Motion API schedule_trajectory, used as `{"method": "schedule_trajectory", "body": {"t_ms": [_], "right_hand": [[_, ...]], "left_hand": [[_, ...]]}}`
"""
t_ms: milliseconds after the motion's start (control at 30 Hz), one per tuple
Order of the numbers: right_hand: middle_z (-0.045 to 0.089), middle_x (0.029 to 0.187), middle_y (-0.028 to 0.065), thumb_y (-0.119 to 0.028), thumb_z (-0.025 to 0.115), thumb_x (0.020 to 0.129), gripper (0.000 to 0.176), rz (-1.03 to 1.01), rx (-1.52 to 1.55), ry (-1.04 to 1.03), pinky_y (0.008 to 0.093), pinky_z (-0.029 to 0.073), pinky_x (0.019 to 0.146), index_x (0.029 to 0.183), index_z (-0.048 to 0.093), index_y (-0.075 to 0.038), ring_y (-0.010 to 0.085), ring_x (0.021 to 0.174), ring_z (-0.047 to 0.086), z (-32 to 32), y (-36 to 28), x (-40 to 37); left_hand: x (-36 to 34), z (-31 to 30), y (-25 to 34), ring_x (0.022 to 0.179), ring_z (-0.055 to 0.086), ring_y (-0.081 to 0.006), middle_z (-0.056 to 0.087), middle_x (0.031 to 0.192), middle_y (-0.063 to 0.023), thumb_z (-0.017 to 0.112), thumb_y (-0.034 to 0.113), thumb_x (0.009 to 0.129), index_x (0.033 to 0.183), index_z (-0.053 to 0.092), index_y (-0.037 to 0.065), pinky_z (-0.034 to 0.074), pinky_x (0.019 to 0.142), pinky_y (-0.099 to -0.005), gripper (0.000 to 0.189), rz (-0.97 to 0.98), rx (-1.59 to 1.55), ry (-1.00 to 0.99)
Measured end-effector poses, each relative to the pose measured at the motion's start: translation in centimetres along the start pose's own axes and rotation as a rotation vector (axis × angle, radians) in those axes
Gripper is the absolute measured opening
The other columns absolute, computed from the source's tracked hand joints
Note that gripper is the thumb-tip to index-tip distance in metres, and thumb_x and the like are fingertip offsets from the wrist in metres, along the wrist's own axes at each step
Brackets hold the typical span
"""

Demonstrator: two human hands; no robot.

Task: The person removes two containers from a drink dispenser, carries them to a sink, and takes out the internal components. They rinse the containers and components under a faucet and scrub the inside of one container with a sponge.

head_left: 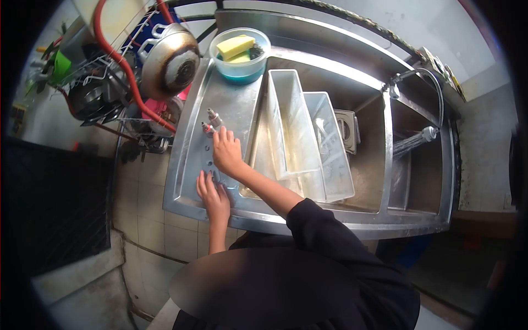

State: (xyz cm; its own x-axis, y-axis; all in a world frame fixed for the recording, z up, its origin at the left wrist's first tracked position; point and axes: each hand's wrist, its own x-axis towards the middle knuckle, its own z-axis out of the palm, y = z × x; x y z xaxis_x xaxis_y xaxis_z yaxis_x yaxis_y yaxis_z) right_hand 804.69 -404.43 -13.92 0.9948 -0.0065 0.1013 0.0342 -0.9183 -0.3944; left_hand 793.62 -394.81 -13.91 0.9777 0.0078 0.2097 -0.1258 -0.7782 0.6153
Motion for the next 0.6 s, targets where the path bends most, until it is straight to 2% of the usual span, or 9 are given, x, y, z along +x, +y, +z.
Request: {"method": "schedule_trajectory", "body": {"t_ms": [67,167,267,300,400,433,500,533,600], "right_hand": [[0.042,0.117,0.0216,-0.016,0.063,0.075,0.038,-0.019,0.358,0.044,0.0462,0.043,0.085,0.107,0.048,-0.001,0.0386,0.109,0.043,-1.5,0.5,-1.2],[0.04,0.123,0.0225,-0.015,0.065,0.071,0.045,-0.079,0.371,0.252,0.0457,0.04,0.087,0.111,0.049,-0.002,0.0365,0.112,0.041,-5.6,5.4,-3.5],[0.042,0.123,0.0212,0.0,0.055,0.07,0.044,0.2,0.131,0.339,0.0448,0.037,0.091,0.113,0.048,-0.004,0.0365,0.113,0.042,-12.3,13.2,-7.4],[0.043,0.122,0.0209,-0.002,0.056,0.071,0.045,0.255,0.023,0.451,0.0447,0.037,0.089,0.114,0.045,-0.003,0.0361,0.11,0.043,-12.0,17.3,-9.6],[0.048,0.116,0.0223,-0.008,0.058,0.077,0.042,0.668,0.157,0.336,0.0445,0.041,0.082,0.114,0.04,-0.002,0.0394,0.102,0.05,-12.9,23.9,-16.0],[0.048,0.116,0.0223,-0.008,0.058,0.077,0.042,0.678,0.15,0.338,0.0445,0.041,0.082,0.114,0.04,-0.002,0.0394,0.102,0.05,-12.4,24.8,-17.5],[0.055,0.102,0.0225,-0.008,0.056,0.079,0.04,0.586,0.229,0.041,0.0452,0.043,0.077,0.115,0.039,-0.003,0.0402,0.092,0.054,-11.9,26.3,-20.1],[0.06,0.098,0.0226,-0.007,0.054,0.081,0.04,0.584,0.126,-0.004,0.0462,0.045,0.073,0.117,0.036,-0.002,0.0392,0.089,0.059,-12.4,26.3,-20.0],[0.06,0.097,0.0226,-0.006,0.053,0.081,0.042,0.624,0.144,0.014,0.0451,0.044,0.075,0.119,0.035,-0.003,0.0396,0.091,0.058,-13.3,26.0,-19.5]], "left_hand": [[-0.3,-0.2,0.8,0.124,0.028,-0.0393,0.031,0.135,-0.0206,0.05,0.004,0.081,0.123,0.042,-0.001,0.025,0.101,-0.0472,0.043,-0.005,-0.07,-0.005],[-0.3,-0.4,2.3,0.123,0.029,-0.0372,0.031,0.134,-0.0178,0.049,0.002,0.08,0.121,0.045,0.001,0.027,0.1,-0.046,0.042,-0.024,-0.139,0.01],[-0.1,-0.3,3.8,0.123,0.031,-0.0343,0.035,0.133,-0.015,0.051,0.002,0.078,0.118,0.047,0.002,0.028,0.1,-0.0439,0.04,0.034,-0.122,-0.062],[0.0,-0.2,4.2,0.123,0.031,-0.0343,0.035,0.133,-0.015,0.051,0.002,0.078,0.118,0.047,0.002,0.028,0.1,-0.0439,0.04,0.028,-0.117,-0.059],[0.1,1.0,5.9,0.12,0.037,-0.0316,0.045,0.124,-0.0137,0.052,0.003,0.078,0.112,0.052,0.003,0.029,0.1,-0.0429,0.034,0.152,-0.104,-0.138],[0.1,1.8,6.9,0.12,0.037,-0.0316,0.045,0.124,-0.0137,0.052,0.003,0.078,0.112,0.052,0.003,0.029,0.1,-0.0429,0.034,0.155,-0.111,-0.147],[0.2,3.7,9.5,0.118,0.041,-0.0286,0.05,0.119,-0.0134,0.054,0.006,0.078,0.112,0.053,0.005,0.03,0.099,-0.0447,0.034,0.319,-0.251,-0.314],[0.1,4.8,11.3,0.118,0.041,-0.0286,0.05,0.119,-0.0134,0.054,0.006,0.078,0.112,0.053,0.005,0.03,0.099,-0.0447,0.034,0.323,-0.255,-0.321],[-0.2,6.8,14.6,0.111,0.047,-0.0243,0.053,0.115,-0.011,0.057,0.008,0.078,0.113,0.053,0.008,0.032,0.097,-0.0474,0.035,0.576,-0.079,-0.416]]}}
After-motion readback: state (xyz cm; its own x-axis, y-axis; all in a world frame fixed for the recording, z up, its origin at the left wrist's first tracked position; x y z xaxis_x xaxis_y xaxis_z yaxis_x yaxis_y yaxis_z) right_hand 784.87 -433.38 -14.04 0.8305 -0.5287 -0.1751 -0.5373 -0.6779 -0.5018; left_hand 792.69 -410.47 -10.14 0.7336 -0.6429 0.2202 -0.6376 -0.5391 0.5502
